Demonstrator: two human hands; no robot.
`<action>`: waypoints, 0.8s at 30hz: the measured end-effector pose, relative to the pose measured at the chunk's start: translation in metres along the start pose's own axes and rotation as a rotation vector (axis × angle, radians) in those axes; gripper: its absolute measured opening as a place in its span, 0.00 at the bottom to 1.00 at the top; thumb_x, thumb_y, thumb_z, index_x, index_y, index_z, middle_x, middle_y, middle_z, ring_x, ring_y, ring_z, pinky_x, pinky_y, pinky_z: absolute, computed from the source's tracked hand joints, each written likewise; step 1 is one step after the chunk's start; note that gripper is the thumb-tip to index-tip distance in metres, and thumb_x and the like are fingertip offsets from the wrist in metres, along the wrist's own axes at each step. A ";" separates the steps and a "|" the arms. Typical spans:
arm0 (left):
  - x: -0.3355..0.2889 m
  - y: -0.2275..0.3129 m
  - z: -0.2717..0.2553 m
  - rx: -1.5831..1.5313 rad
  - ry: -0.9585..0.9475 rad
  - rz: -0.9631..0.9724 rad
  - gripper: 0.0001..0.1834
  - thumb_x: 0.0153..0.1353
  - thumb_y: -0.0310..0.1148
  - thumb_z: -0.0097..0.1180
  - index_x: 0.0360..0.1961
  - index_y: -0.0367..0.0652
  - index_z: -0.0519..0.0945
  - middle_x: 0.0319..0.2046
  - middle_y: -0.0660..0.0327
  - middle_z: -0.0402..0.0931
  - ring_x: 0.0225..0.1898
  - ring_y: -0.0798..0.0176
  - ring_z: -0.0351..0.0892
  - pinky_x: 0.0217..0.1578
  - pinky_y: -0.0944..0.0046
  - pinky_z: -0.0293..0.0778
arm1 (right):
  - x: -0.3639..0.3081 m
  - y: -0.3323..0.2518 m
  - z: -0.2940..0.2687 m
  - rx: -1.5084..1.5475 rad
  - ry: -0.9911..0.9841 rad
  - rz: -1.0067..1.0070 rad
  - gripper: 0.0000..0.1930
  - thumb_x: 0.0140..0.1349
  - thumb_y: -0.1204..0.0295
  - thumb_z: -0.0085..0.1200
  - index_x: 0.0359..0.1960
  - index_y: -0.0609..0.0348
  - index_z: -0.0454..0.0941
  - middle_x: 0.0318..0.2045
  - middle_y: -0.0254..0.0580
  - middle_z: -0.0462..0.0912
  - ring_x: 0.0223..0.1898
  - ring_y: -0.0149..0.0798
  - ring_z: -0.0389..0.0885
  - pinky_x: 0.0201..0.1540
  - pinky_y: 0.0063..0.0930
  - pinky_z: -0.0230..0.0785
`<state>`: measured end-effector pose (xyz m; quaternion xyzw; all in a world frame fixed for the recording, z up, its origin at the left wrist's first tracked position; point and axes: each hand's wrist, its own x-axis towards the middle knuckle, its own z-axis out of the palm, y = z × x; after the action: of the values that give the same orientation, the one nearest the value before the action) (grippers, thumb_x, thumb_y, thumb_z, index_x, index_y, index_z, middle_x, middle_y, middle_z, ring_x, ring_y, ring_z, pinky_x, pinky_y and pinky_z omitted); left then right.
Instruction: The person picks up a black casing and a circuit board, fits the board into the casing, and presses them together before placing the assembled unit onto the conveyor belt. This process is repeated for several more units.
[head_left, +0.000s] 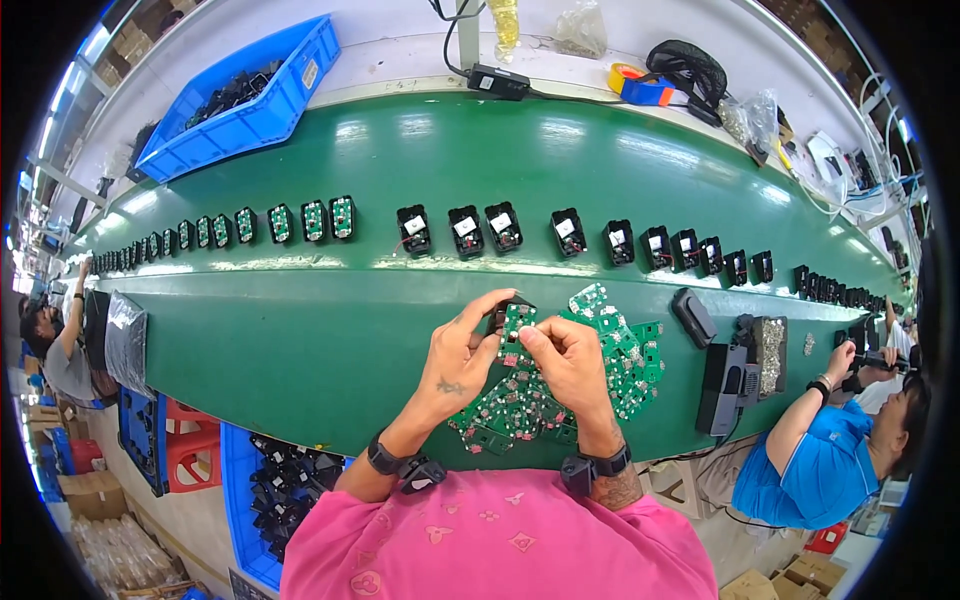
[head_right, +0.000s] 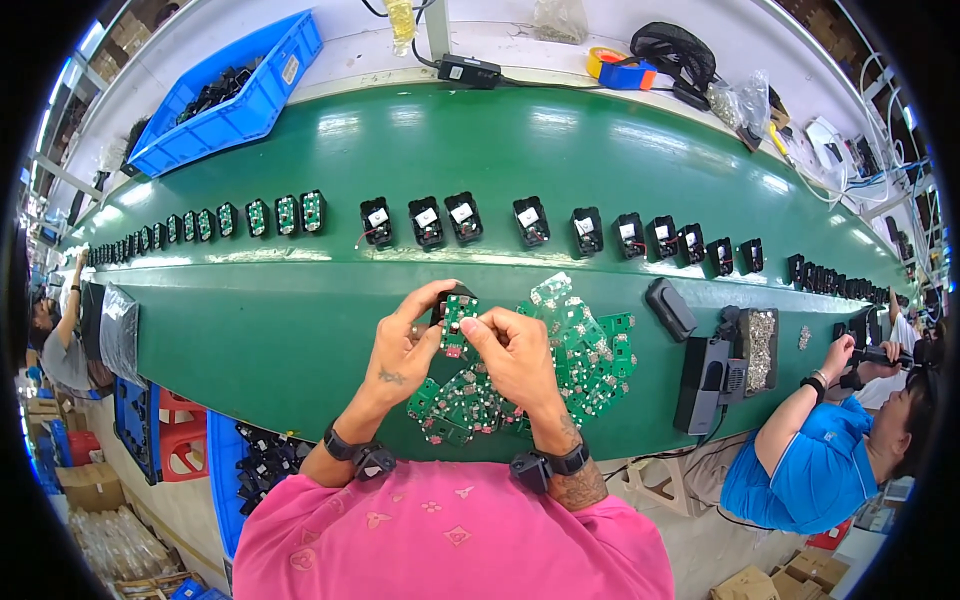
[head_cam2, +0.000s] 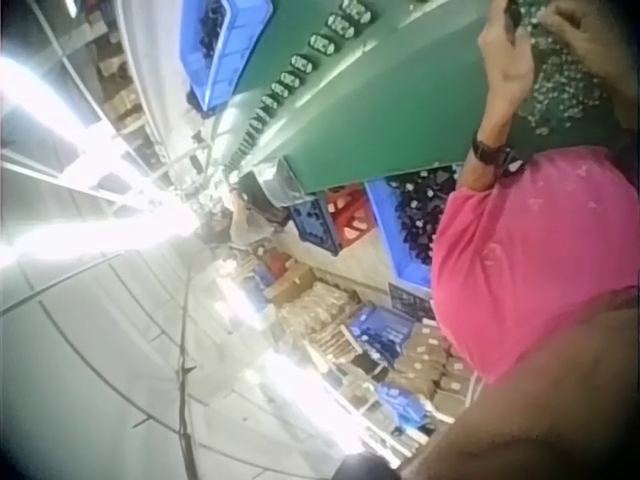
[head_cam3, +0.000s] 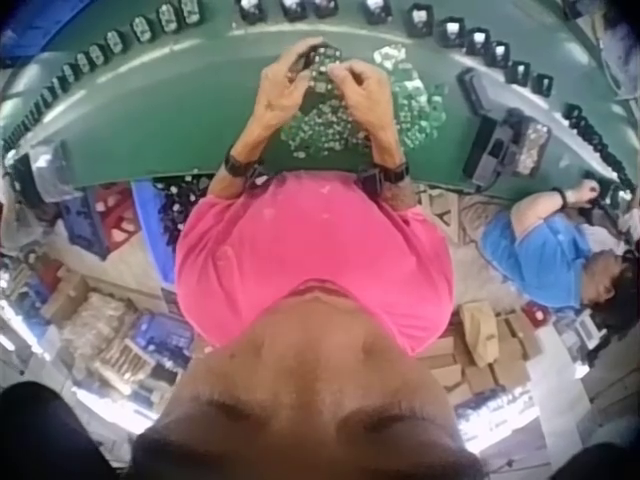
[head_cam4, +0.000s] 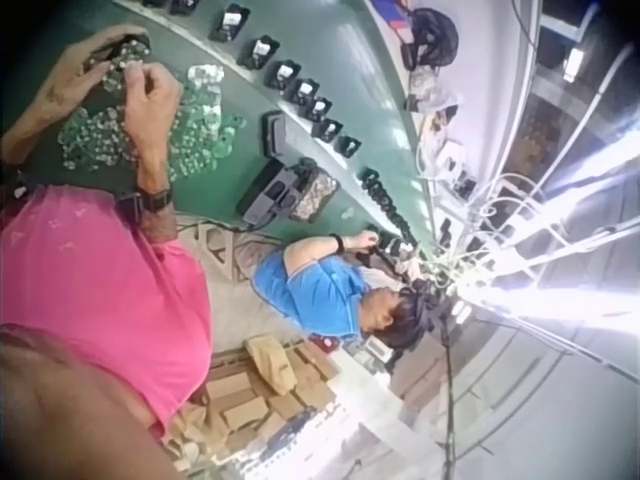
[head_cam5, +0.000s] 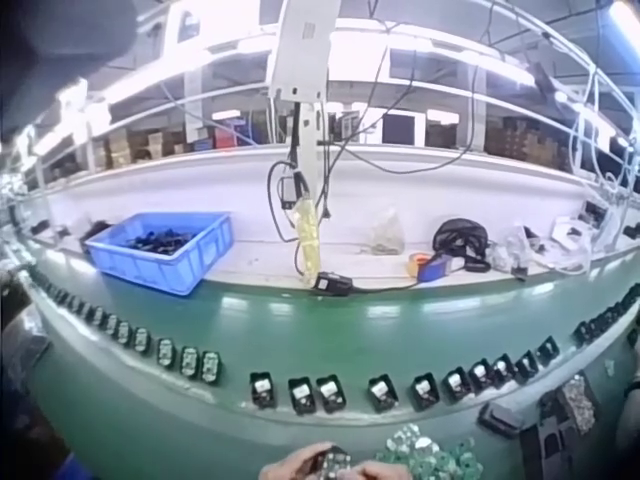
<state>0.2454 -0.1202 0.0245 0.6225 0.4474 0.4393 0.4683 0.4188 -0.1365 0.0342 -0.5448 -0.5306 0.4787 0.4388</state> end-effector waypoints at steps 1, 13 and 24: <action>0.000 -0.001 -0.002 -0.031 -0.026 -0.009 0.28 0.59 0.15 0.48 0.62 0.42 0.72 0.43 0.56 0.81 0.26 0.75 0.75 0.29 0.71 0.74 | 0.000 -0.001 0.001 0.010 0.009 0.003 0.13 0.66 0.69 0.60 0.25 0.64 0.79 0.15 0.23 0.70 0.18 0.17 0.63 0.19 0.19 0.51; 0.000 0.002 0.006 -0.297 -0.020 -0.190 0.19 0.70 0.25 0.48 0.61 0.37 0.68 0.51 0.52 0.77 0.46 0.67 0.80 0.39 0.67 0.84 | -0.003 -0.008 0.009 -0.301 0.119 -0.096 0.10 0.63 0.71 0.62 0.28 0.66 0.78 0.15 0.31 0.73 0.19 0.18 0.65 0.20 0.20 0.55; -0.001 0.011 0.011 -0.142 0.002 -0.230 0.15 0.73 0.29 0.41 0.57 0.36 0.65 0.43 0.49 0.79 0.14 0.65 0.77 0.14 0.70 0.74 | -0.002 -0.003 0.020 -0.217 0.080 -0.160 0.21 0.70 0.72 0.49 0.63 0.59 0.68 0.25 0.43 0.77 0.25 0.33 0.74 0.32 0.30 0.70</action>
<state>0.2576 -0.1254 0.0330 0.5317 0.4841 0.4139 0.5581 0.3986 -0.1392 0.0346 -0.5636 -0.6030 0.3597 0.4352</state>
